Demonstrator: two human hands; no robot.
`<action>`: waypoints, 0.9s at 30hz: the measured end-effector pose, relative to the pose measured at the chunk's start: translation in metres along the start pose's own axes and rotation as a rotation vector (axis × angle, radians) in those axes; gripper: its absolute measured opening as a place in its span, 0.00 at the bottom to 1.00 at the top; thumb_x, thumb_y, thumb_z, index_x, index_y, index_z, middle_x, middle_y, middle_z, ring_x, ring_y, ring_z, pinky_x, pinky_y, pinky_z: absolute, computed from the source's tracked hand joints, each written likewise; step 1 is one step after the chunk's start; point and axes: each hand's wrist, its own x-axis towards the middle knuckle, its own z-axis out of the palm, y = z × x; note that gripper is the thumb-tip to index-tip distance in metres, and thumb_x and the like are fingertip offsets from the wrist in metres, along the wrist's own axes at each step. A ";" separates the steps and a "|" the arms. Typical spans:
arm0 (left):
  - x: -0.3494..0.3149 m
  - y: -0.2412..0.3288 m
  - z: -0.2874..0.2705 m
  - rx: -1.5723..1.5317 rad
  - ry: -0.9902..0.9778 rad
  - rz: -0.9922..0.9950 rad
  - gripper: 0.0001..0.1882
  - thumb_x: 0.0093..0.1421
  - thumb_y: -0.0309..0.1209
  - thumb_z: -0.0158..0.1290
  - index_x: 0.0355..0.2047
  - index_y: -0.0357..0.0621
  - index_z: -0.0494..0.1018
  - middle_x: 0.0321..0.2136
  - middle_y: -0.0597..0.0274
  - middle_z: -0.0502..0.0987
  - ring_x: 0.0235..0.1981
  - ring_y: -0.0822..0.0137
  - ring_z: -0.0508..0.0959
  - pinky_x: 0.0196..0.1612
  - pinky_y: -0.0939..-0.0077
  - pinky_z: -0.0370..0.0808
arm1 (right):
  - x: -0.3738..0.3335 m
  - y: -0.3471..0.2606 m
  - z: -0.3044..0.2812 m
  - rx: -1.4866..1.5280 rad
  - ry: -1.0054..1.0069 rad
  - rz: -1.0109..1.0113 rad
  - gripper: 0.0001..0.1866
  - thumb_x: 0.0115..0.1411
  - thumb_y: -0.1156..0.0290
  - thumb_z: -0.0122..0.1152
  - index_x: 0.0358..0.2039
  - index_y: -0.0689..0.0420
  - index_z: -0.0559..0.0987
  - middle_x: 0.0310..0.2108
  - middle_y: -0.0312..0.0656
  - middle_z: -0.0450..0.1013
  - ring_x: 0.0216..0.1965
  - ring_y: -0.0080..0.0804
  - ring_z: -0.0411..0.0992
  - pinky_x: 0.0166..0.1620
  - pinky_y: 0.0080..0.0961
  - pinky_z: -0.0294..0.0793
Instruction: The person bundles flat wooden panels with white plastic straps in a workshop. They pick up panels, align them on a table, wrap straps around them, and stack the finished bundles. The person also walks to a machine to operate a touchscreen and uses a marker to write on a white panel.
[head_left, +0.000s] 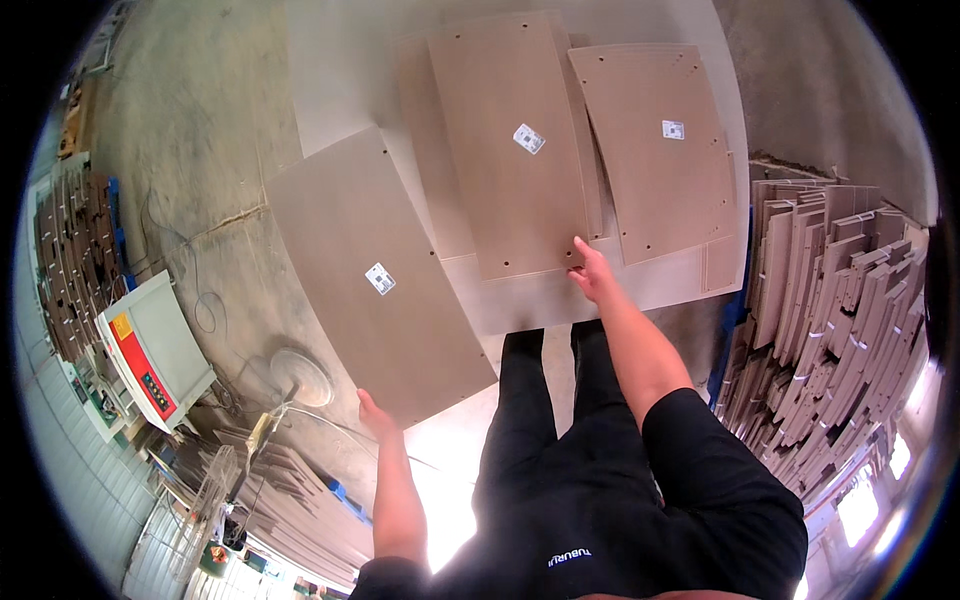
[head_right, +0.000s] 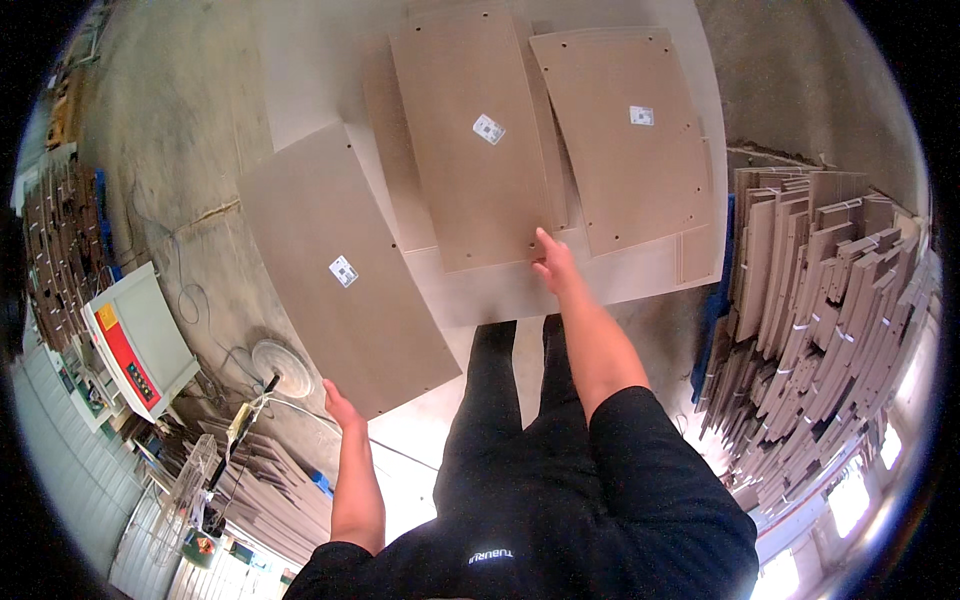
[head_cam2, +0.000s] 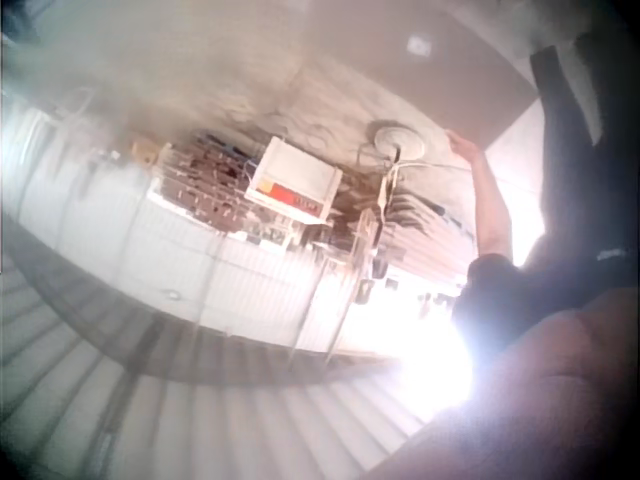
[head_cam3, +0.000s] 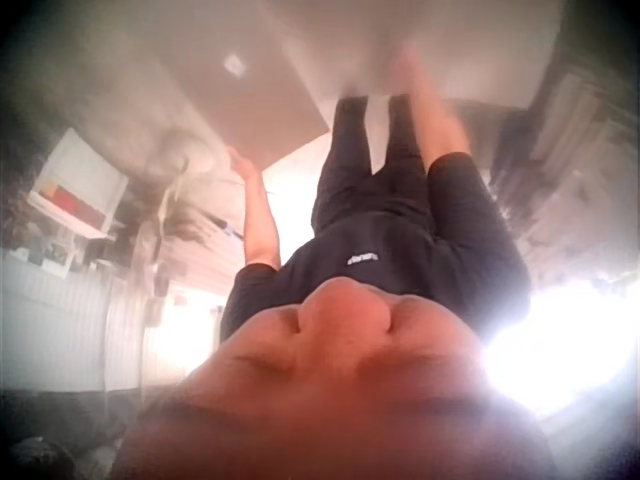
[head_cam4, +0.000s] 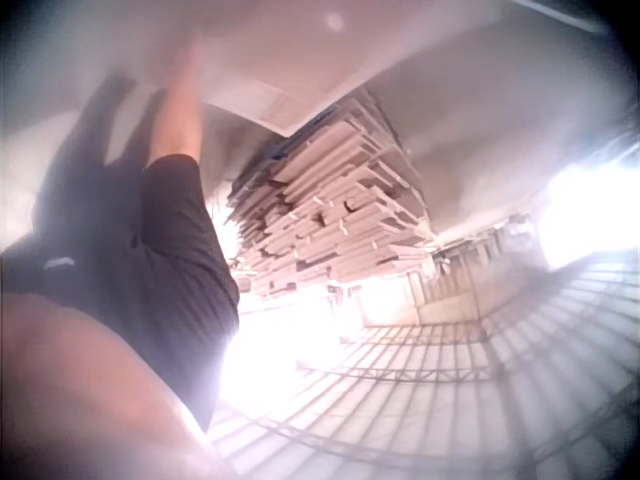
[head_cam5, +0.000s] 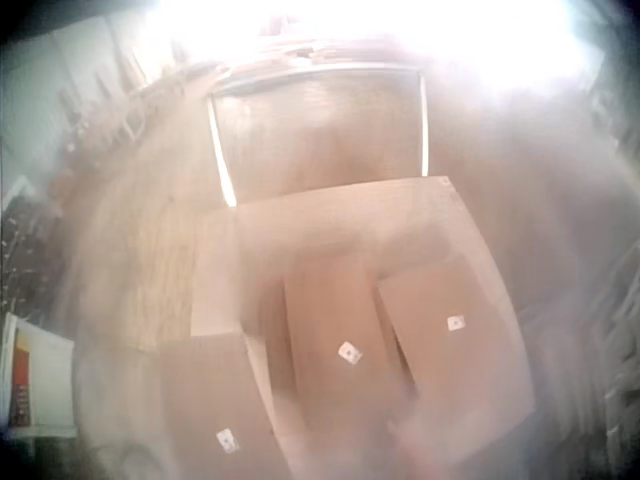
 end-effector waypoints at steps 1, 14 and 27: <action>0.003 0.000 -0.004 -0.007 -0.004 -0.019 0.35 0.74 0.55 0.45 0.58 0.30 0.72 0.54 0.54 0.78 0.53 0.60 0.78 0.58 0.67 0.74 | -0.003 -0.004 -0.004 0.042 -0.113 0.014 0.40 0.59 0.44 0.71 0.61 0.60 0.71 0.50 0.41 0.76 0.49 0.34 0.74 0.53 0.37 0.74; 0.026 0.015 0.013 0.022 -0.301 -0.031 0.32 0.76 0.52 0.41 0.55 0.30 0.74 0.50 0.55 0.80 0.50 0.63 0.79 0.55 0.68 0.74 | -0.229 -0.122 -0.062 -0.298 -0.412 -0.276 0.33 0.58 0.57 0.74 0.57 0.65 0.76 0.49 0.41 0.78 0.48 0.30 0.76 0.55 0.32 0.75; 0.031 0.020 0.217 0.505 -0.440 0.088 0.32 0.73 0.57 0.44 0.51 0.36 0.77 0.47 0.51 0.82 0.47 0.60 0.79 0.53 0.67 0.73 | -0.373 -0.051 -0.177 -0.440 -0.232 -0.216 0.27 0.58 0.61 0.75 0.52 0.66 0.79 0.46 0.38 0.79 0.45 0.25 0.75 0.52 0.26 0.75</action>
